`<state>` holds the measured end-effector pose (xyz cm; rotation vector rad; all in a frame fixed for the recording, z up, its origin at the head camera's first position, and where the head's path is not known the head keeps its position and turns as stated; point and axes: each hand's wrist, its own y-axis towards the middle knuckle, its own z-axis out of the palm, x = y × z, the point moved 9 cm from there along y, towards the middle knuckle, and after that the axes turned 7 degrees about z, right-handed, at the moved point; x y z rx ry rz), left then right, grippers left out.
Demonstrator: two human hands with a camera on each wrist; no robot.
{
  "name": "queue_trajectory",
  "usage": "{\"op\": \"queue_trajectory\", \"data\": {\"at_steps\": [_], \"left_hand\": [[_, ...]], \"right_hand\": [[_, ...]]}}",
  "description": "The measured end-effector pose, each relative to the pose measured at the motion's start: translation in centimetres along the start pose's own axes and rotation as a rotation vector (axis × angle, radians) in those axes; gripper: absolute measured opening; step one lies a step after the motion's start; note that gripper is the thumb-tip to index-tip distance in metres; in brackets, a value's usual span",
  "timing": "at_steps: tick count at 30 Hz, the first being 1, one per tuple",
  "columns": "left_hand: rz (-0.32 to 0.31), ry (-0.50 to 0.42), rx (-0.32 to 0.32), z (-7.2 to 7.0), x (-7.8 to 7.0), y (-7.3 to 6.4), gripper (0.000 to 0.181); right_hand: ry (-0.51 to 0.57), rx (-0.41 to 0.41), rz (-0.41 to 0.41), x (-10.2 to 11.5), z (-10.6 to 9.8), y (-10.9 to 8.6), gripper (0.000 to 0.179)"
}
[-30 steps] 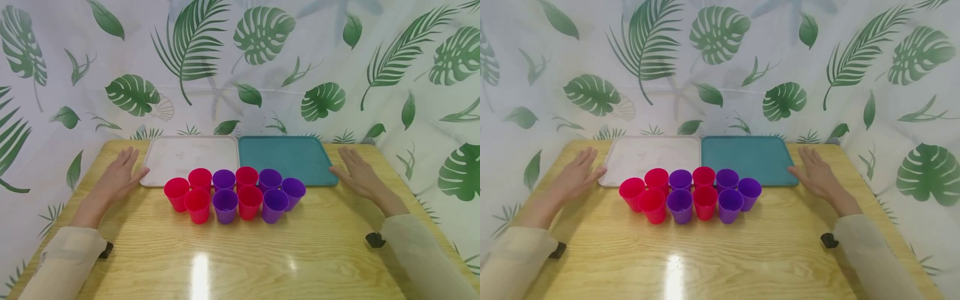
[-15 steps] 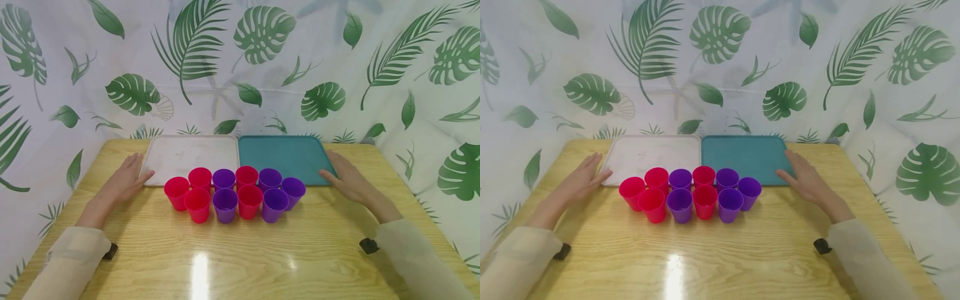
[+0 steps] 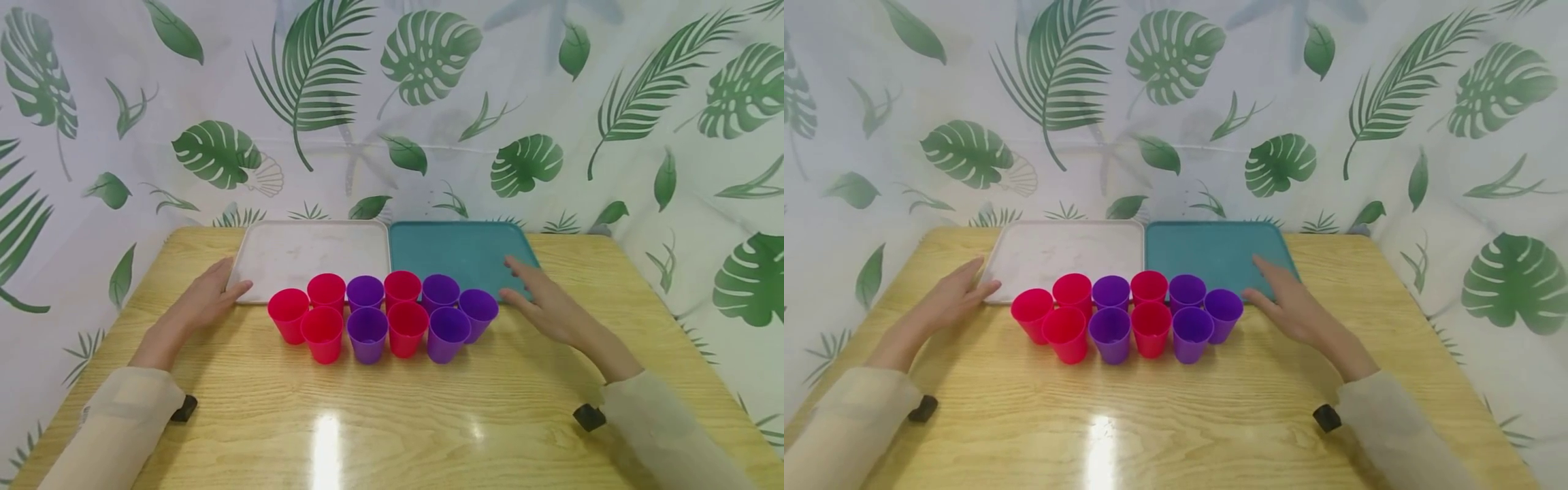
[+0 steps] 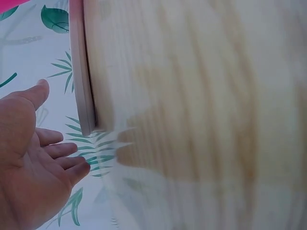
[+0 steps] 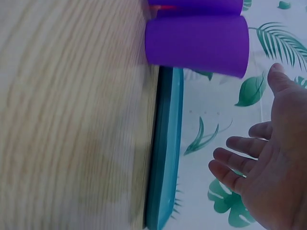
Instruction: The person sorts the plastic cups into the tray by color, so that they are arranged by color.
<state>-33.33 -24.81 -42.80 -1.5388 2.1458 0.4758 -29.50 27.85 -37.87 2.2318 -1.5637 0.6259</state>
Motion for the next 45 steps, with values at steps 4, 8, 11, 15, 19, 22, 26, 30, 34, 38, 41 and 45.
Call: {"op": "queue_trajectory", "data": {"at_steps": [4,8,11,15,19,22,26,30,34,38,41,45], "left_hand": [[-0.011,-0.028,0.014,0.3,0.3,0.1,0.077],[-0.043,-0.04,0.039,0.7,0.7,0.1,0.08],[-0.088,-0.054,0.07,1.1,1.1,0.1,0.085],[-0.123,-0.056,0.095,1.3,1.2,0.0,0.088],[-0.113,-0.044,0.091,1.2,0.9,-0.1,0.084],[-0.121,-0.03,0.102,1.3,0.8,-0.1,0.083],[-0.134,-0.024,0.121,1.5,0.8,-0.1,0.084],[-0.138,-0.032,0.131,1.6,0.7,-0.1,0.085],[-0.147,-0.028,0.145,1.7,0.8,-0.1,0.085],[-0.153,-0.022,0.159,1.7,0.9,-0.2,0.086],[-0.15,-0.015,0.17,1.7,0.9,-0.2,0.086],[-0.135,-0.005,0.183,1.8,0.8,-0.1,0.085]], "right_hand": [[0.055,0.015,-0.028,1.2,0.8,-0.4,0.07],[0.088,0.024,-0.049,1.9,1.4,-0.8,0.07],[0.106,0.027,-0.055,2.4,1.7,-1.0,0.07],[0.119,0.037,-0.051,2.7,1.9,-1.2,0.07],[0.134,0.048,-0.06,2.9,2.2,-1.2,0.07],[0.157,0.055,-0.073,3.0,2.5,-1.2,0.071],[0.166,0.064,-0.075,3.0,2.9,-1.2,0.074],[0.15,0.073,-0.074,3.0,3.3,-1.2,0.075],[0.141,0.076,-0.079,3.0,3.6,-1.1,0.075],[0.137,0.075,-0.075,2.9,3.7,-1.0,0.075],[0.14,0.078,-0.076,2.8,3.8,-0.9,0.074],[0.153,0.084,-0.076,2.7,3.9,-0.9,0.073]]}}
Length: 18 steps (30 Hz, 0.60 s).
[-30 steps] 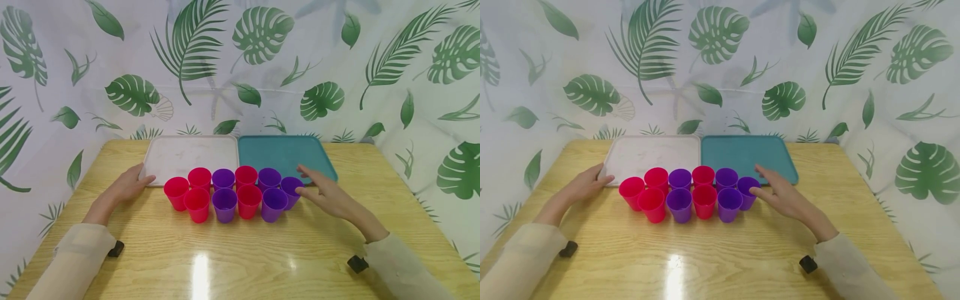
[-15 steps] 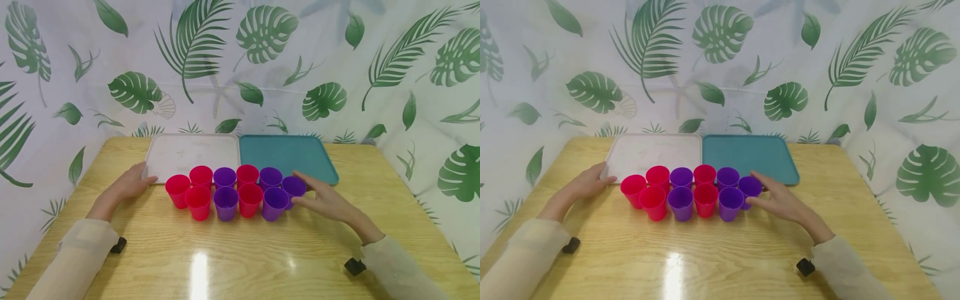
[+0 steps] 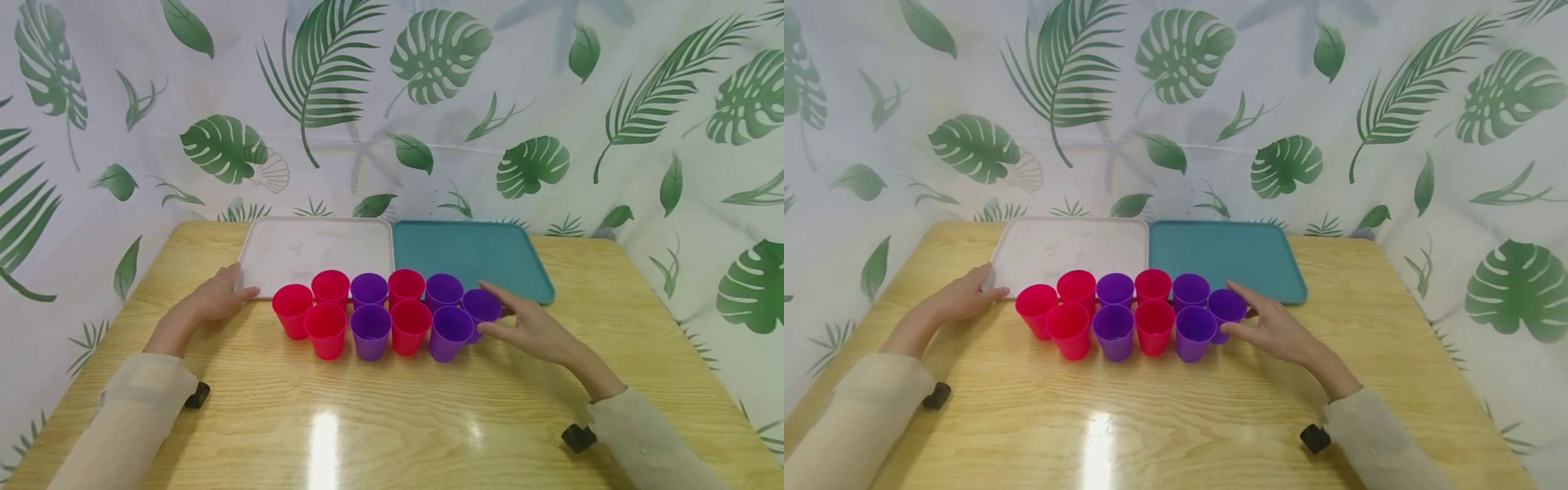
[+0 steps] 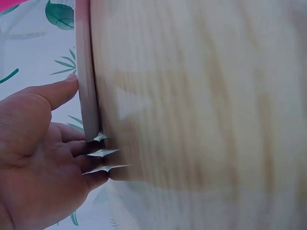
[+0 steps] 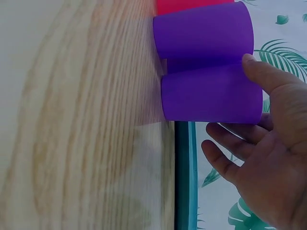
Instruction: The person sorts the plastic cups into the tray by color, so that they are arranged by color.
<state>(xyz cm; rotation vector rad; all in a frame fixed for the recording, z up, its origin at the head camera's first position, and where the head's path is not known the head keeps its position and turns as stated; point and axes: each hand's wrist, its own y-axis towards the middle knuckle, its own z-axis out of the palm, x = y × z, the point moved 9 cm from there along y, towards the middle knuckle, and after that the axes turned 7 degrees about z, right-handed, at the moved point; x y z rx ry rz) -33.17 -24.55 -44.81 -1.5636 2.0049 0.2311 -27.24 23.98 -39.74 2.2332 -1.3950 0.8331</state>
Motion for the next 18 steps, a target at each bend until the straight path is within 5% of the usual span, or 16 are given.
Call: {"op": "queue_trajectory", "data": {"at_steps": [18], "left_hand": [[0.032,-0.062,0.035,-0.15,-0.23,-0.2,0.086]], "right_hand": [[0.075,-0.053,0.019,-0.59,-0.03,-0.13,0.068]]}}
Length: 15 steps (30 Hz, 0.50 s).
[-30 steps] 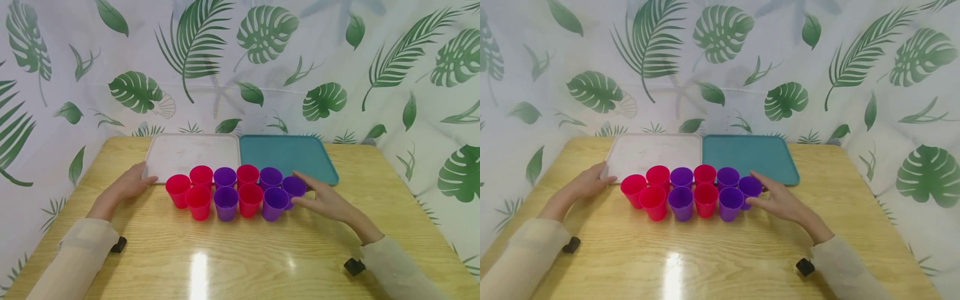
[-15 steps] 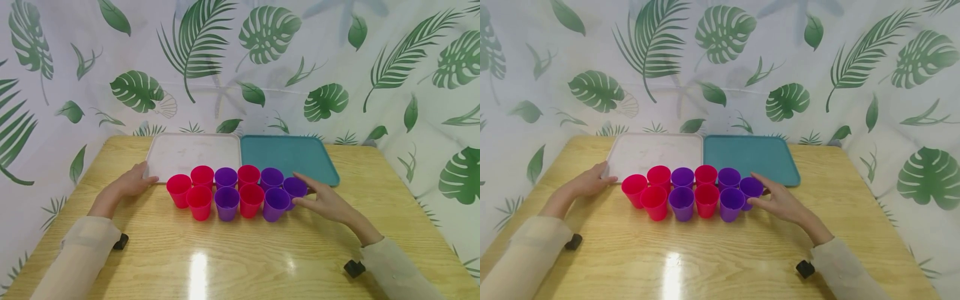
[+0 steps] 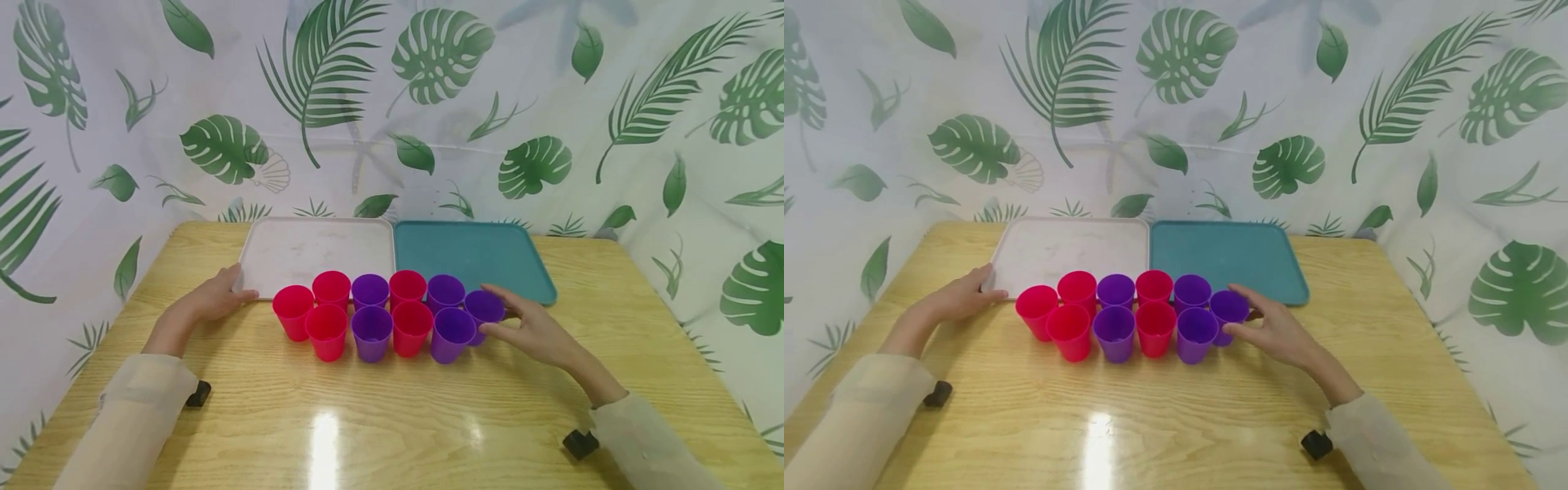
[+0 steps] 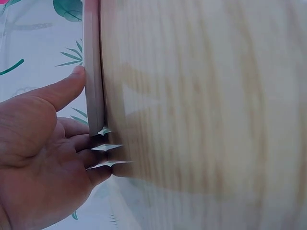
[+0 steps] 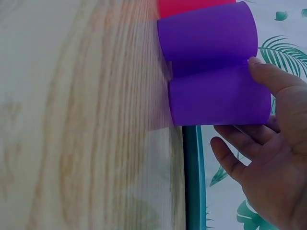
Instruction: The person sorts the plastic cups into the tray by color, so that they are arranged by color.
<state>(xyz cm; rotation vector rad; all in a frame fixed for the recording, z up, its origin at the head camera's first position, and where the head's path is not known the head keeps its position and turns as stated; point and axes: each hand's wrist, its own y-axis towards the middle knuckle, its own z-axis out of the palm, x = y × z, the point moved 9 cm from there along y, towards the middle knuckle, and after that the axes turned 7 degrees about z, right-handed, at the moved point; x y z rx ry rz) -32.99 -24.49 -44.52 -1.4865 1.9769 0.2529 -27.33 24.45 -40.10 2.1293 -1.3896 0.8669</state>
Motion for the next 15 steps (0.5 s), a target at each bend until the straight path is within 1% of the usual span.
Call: {"op": "queue_trajectory", "data": {"at_steps": [3,8,15], "left_hand": [[0.002,-0.015,0.0,-0.1,-0.1,-0.1,0.087],[-0.009,-0.033,0.002,-0.1,0.0,-0.3,0.088],[-0.009,0.002,-0.013,-0.5,0.2,-0.3,0.086]], "right_hand": [[-0.001,-0.019,0.016,-0.1,-0.3,-0.1,0.066],[-0.005,-0.044,0.066,-0.3,-1.3,-0.4,0.064],[-0.014,-0.07,0.092,-0.3,-3.7,-0.6,0.064]]}}
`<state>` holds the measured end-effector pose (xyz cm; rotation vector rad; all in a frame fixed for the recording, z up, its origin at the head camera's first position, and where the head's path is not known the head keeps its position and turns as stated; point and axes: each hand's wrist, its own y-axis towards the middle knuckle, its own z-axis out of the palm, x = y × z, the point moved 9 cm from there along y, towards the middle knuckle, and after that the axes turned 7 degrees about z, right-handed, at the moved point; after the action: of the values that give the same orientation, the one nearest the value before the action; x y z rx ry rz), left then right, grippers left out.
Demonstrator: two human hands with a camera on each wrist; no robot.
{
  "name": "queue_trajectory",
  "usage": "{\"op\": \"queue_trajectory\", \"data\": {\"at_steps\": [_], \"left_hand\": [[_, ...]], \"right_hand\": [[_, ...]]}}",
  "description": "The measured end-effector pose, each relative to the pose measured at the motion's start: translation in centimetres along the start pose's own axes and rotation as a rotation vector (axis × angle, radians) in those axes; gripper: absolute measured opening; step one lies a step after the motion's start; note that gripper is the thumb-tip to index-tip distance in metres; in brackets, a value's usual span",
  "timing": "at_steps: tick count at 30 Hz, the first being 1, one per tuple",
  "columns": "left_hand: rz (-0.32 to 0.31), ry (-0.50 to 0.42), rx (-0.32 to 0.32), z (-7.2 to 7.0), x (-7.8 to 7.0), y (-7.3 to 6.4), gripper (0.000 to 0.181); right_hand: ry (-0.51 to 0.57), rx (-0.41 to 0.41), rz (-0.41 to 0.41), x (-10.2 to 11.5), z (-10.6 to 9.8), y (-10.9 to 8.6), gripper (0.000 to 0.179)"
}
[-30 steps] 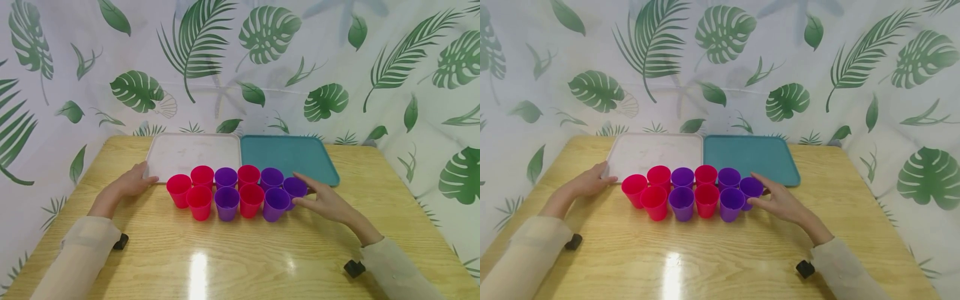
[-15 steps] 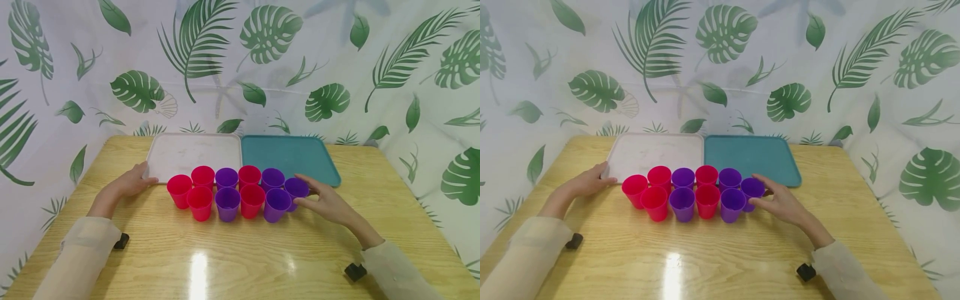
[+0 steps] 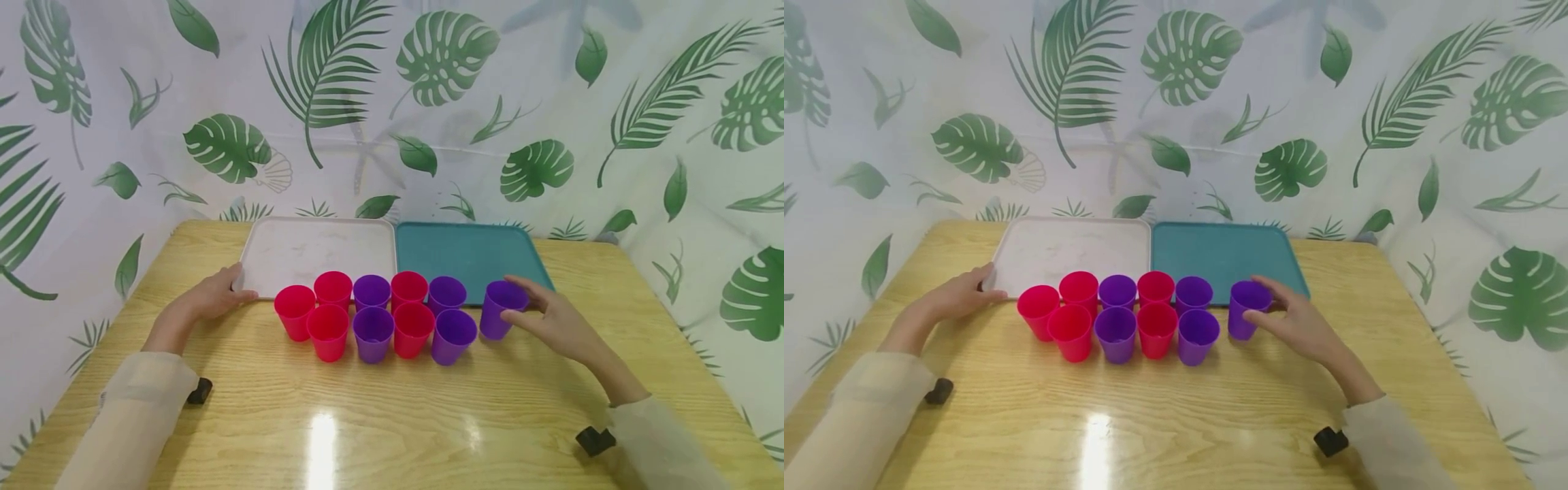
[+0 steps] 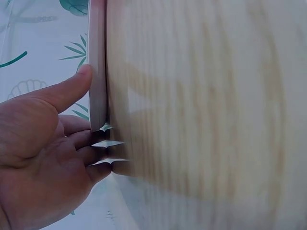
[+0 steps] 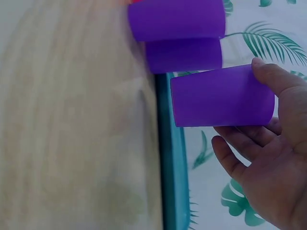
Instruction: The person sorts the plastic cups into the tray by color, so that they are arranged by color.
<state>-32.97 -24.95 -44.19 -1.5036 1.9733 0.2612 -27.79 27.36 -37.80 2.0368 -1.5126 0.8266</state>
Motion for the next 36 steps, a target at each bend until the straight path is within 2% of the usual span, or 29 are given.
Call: {"op": "queue_trajectory", "data": {"at_steps": [5,11,20,27,36], "left_hand": [[-0.016,-0.007,0.002,-0.1,0.2,0.1,0.086],[-0.064,-0.036,0.015,0.1,0.9,0.1,0.091],[-0.058,-0.036,0.013,0.1,0.9,0.1,0.091],[-0.062,-0.041,0.002,0.0,0.8,0.0,0.091],[-0.065,-0.052,-0.004,0.1,1.2,0.0,0.091]], "right_hand": [[-0.02,-0.035,0.01,-0.1,-1.9,0.5,0.064],[-0.021,-0.069,0.037,-0.3,-3.9,1.4,0.064],[0.008,-0.138,0.061,-1.2,-6.5,3.3,0.064],[0.008,-0.174,0.105,-2.1,-7.8,5.2,0.067],[-0.006,-0.214,0.102,-2.8,-8.9,7.7,0.073]]}}
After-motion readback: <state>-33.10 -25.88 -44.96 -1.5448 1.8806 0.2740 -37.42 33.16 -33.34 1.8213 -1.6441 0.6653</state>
